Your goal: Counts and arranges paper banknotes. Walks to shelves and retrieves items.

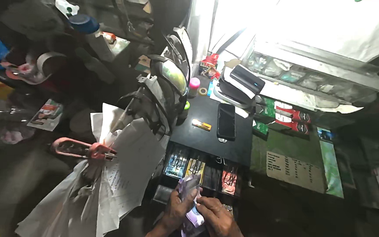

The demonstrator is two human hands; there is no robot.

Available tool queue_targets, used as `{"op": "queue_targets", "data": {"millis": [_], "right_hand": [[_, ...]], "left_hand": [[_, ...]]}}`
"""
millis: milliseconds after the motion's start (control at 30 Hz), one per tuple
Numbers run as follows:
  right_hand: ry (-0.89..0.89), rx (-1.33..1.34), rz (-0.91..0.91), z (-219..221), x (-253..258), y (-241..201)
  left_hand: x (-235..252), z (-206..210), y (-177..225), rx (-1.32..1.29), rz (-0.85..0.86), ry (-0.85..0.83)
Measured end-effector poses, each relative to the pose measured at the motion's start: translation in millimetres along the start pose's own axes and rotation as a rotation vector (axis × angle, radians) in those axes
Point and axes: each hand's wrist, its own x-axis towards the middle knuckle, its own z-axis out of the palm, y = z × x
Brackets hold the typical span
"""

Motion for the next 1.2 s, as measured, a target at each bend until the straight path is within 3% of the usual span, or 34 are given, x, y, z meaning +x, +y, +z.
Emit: {"op": "queue_targets", "data": {"millis": [133,267,433,567,633,700,800,1000,1200], "right_hand": [[-0.158,-0.012,0.023,-14,-3,-4],[-0.394,0.274,0.206,-50,-1,-8],[-0.022,0.443,0.464,-44,18,-5],[0.043,0.601,0.651,-12,29,-33],[0.146,0.621,0.61,4,25,-36],[0.28,0.655,0.591,11,24,-34],[0.417,0.62,0.675,15,25,-33],[0.278,0.5,0.784,7,17,-32],[0.416,0.701,0.784,0,20,-26]], "left_hand": [[3,-1,-8,-0.103,-0.013,-0.039],[2,-7,-5,-0.164,-0.037,-0.091],[1,-7,-2,-0.167,0.134,-0.233],[6,6,1,-0.188,0.275,-0.37],[6,8,-1,-0.175,0.3,-0.338],[-2,7,4,-0.09,0.221,-0.226],[-11,6,4,0.025,0.068,-0.206],[-19,-7,-15,0.426,0.071,-0.215],[-24,-6,-2,0.239,-0.083,-0.355]]}}
